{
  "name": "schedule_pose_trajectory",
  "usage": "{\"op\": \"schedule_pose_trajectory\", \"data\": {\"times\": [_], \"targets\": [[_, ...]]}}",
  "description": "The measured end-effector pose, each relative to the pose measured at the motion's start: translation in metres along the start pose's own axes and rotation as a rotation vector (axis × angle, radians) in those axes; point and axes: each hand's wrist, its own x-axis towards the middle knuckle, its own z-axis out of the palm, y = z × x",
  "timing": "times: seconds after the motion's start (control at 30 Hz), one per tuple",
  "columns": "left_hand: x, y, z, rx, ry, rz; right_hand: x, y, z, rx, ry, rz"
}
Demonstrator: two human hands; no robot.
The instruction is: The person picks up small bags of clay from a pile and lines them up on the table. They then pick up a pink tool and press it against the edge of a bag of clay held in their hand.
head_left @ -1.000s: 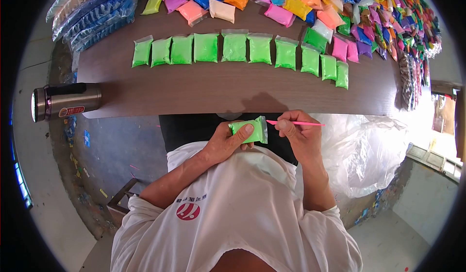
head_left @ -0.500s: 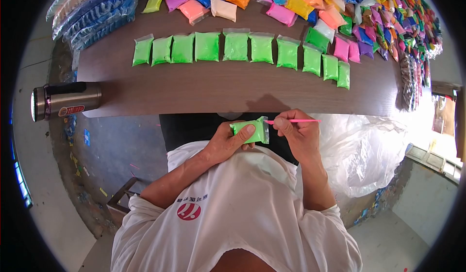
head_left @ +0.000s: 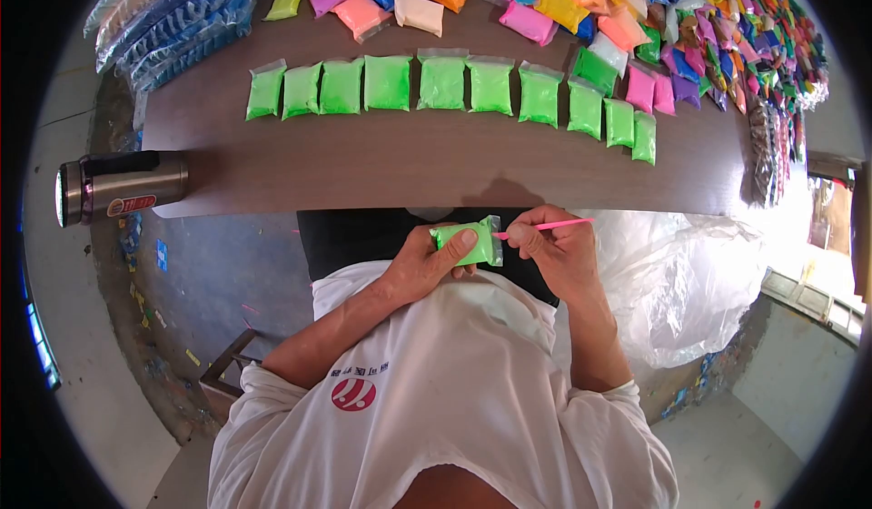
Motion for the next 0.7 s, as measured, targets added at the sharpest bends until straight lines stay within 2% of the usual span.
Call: {"op": "schedule_pose_trajectory", "data": {"times": [0.13,0.23,0.53,0.7], "targets": [[0.001,-0.001,0.0,0.003,0.017,-0.018,-0.003,0.007,-0.003,0.044,-0.097,-0.012],[0.001,-0.004,0.0,0.01,0.008,-0.021,-0.003,0.007,-0.011,-0.08,-0.251,0.059],[0.002,-0.006,-0.004,-0.007,0.021,-0.002,-0.001,0.011,-0.005,0.062,-0.182,0.073],[0.0,-0.003,0.0,-0.008,-0.005,-0.036,-0.003,0.017,-0.006,0.171,-0.258,0.157]]}}
